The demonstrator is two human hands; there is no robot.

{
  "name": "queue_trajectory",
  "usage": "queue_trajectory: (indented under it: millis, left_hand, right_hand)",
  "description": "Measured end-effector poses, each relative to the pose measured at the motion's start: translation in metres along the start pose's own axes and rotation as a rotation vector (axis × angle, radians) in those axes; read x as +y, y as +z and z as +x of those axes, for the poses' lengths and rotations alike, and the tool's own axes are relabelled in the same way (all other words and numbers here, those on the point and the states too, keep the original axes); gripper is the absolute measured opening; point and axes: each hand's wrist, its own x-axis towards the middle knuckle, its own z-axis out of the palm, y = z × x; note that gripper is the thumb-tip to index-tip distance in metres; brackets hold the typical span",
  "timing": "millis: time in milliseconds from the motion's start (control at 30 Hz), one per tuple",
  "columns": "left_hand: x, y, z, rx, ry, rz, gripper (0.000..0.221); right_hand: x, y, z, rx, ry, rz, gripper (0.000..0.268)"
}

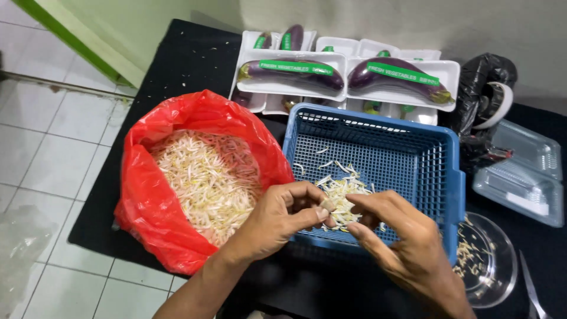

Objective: The person is cleaning bean sprouts by manually removing the root ends and sorting them into a basket.

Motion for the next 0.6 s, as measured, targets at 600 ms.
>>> queue_trajectory:
  millis: [600]
  left_hand:
    - [-0.049,0.047,0.037,0.029,-0.154,-0.710,0.051]
  right_hand:
    - [0.020,-0.022,-0.015,0.019,0.039,-0.344,0.053]
